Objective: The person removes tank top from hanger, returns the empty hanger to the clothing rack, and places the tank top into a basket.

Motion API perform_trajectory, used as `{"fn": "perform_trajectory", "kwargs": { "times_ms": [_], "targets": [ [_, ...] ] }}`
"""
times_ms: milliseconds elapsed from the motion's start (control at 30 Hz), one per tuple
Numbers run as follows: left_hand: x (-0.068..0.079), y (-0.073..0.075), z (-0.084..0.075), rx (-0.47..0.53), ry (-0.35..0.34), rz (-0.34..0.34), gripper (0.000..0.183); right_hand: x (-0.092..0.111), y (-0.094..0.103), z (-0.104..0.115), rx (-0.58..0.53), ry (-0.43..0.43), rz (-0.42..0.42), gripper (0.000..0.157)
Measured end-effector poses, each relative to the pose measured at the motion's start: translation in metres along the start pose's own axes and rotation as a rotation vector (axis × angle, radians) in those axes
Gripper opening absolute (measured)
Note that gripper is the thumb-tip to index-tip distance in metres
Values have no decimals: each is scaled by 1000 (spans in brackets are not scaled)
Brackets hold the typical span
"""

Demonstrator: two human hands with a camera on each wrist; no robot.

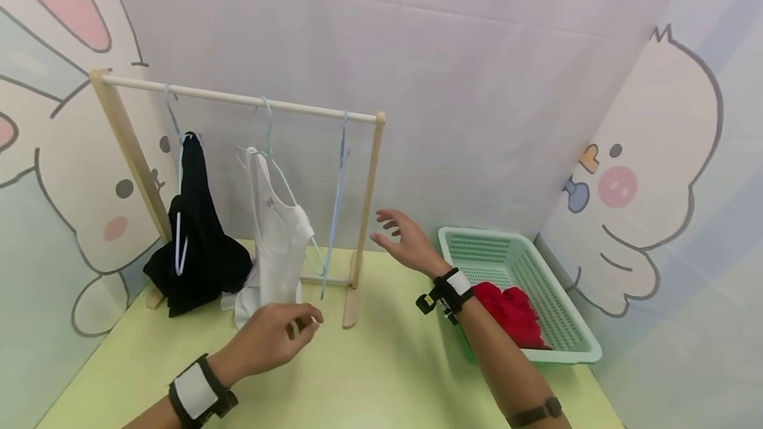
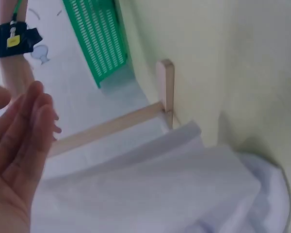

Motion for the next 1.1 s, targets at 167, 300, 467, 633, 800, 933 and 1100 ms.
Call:
{"fn": "perform_trajectory", "kwargs": {
  "times_ms": [167, 300, 467, 633, 800, 933, 1100],
  "targets": [
    [-4, 35, -8, -75, -25, -127, 24, -3, 0, 9, -26, 24, -50, 57],
    [-12, 58, -19, -165, -93, -175, 26, -5, 2, 16, -46, 47, -84, 57],
    [-29, 84, -36, -263, -154, -198, 10, -11, 3, 20, -47, 62, -111, 53],
    [-53, 116, -43, -323, -136, -230, 6, -21, 4, 25, -63, 61, -119, 51],
    [-79, 145, -43, -358, -53, -276, 7, -30, 1, 28, -100, 66, -147, 46],
    [-99, 156, -34, -359, 41, -259, 8, -34, -1, 28, -143, 87, -166, 35],
    [-115, 163, -14, -317, 208, -183, 21, -32, -2, 25, -183, 125, -176, 25]
  ]
}}
Point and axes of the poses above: each hand's wrist, its own x-axis away from the middle knuckle, its own y-axis out of the back of the hand, z = x × y, the point moved 6 cm from there along -x, towards the middle knuckle, and after that the axes turned 7 degrees about -y, right-handed, at the moved point
